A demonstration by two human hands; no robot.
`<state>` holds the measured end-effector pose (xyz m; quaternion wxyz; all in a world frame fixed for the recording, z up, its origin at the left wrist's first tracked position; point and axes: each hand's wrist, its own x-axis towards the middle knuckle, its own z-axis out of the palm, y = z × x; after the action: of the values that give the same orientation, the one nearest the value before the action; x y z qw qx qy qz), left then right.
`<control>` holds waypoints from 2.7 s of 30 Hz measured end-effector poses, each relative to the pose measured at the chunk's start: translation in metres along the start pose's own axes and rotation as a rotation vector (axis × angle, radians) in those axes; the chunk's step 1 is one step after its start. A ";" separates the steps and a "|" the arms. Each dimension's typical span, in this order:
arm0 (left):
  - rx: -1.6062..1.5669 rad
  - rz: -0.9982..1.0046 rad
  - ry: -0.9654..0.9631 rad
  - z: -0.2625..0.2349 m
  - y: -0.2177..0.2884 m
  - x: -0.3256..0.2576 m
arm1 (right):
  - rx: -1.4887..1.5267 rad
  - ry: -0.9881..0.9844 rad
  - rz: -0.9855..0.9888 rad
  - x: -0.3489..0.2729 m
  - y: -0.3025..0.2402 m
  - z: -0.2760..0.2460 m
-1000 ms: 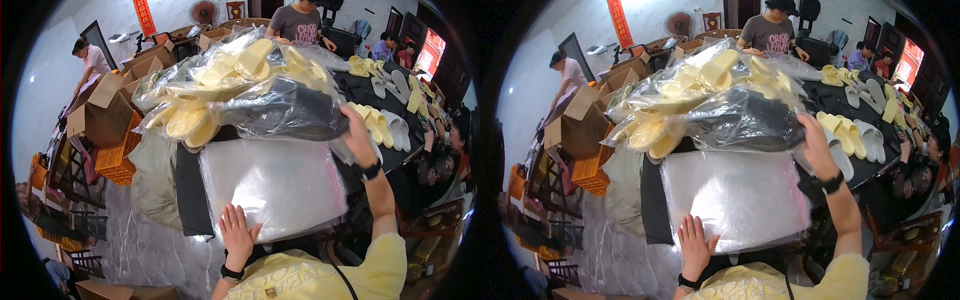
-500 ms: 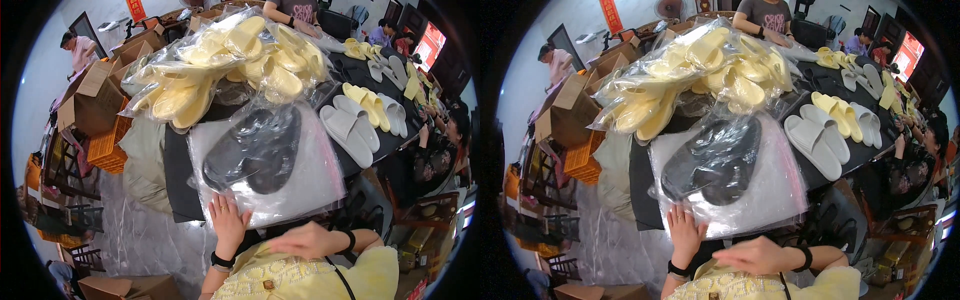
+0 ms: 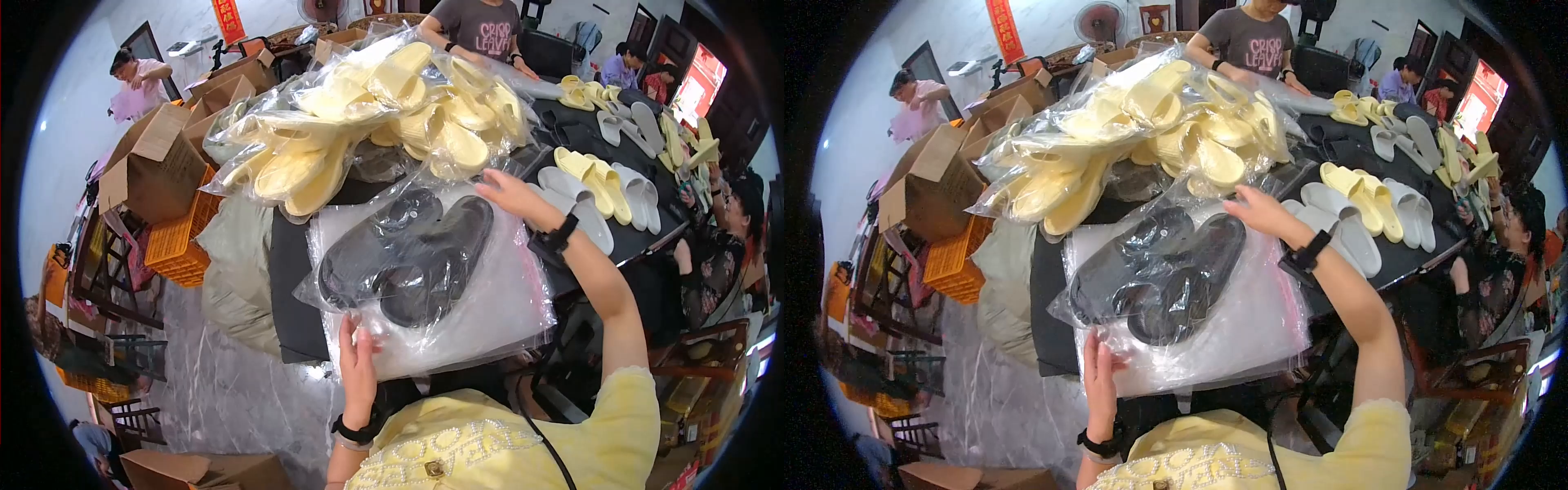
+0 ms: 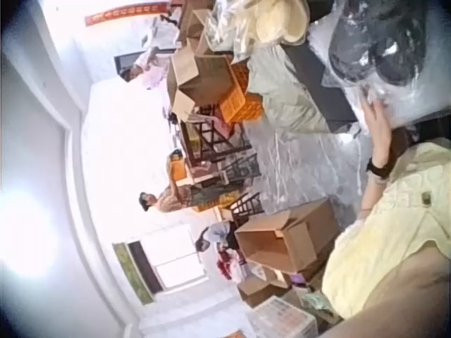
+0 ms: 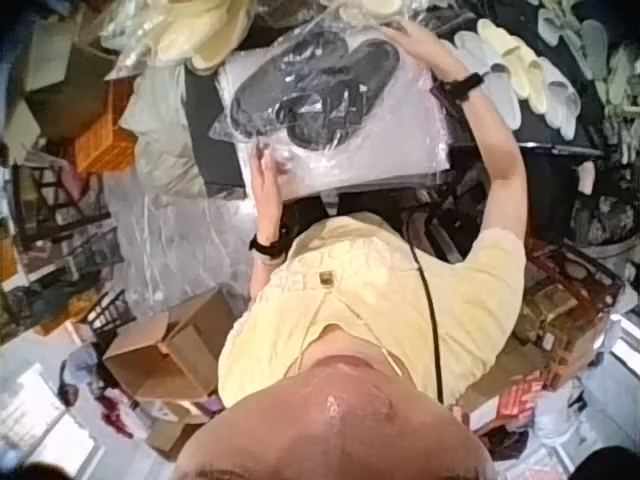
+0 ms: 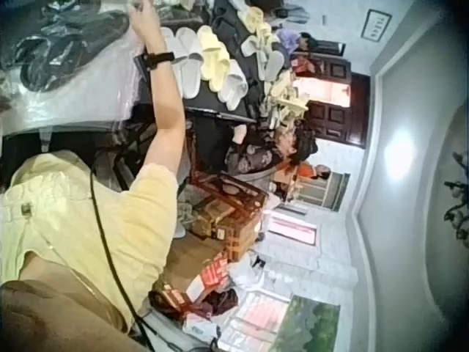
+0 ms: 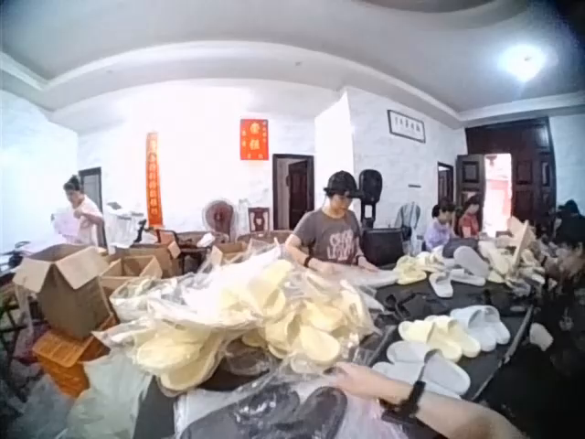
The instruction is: The recorder is packaging pairs of plastic slide sandals into clear plastic bags and placing them into a larger transport bag or container.
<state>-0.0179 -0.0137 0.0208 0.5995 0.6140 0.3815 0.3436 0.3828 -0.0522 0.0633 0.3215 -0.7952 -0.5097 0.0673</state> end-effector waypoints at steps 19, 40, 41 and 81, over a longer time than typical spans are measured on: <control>-0.283 -0.168 0.040 0.003 0.011 0.011 | 0.321 -0.255 0.144 0.043 0.002 0.017; -0.112 0.002 0.128 -0.010 0.000 0.045 | 1.083 -0.122 0.319 -0.081 -0.068 -0.080; -0.034 0.045 0.186 -0.011 -0.006 0.040 | 1.203 -0.149 0.355 -0.089 -0.051 -0.075; 0.786 -0.069 0.396 -0.034 0.009 0.001 | -0.102 -0.592 -0.698 -0.035 -0.074 0.048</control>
<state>-0.0473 0.0035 0.0317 0.2469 0.7043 0.6112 0.2634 0.2885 -0.0411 0.0611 0.1262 -0.5372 -0.8196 0.1541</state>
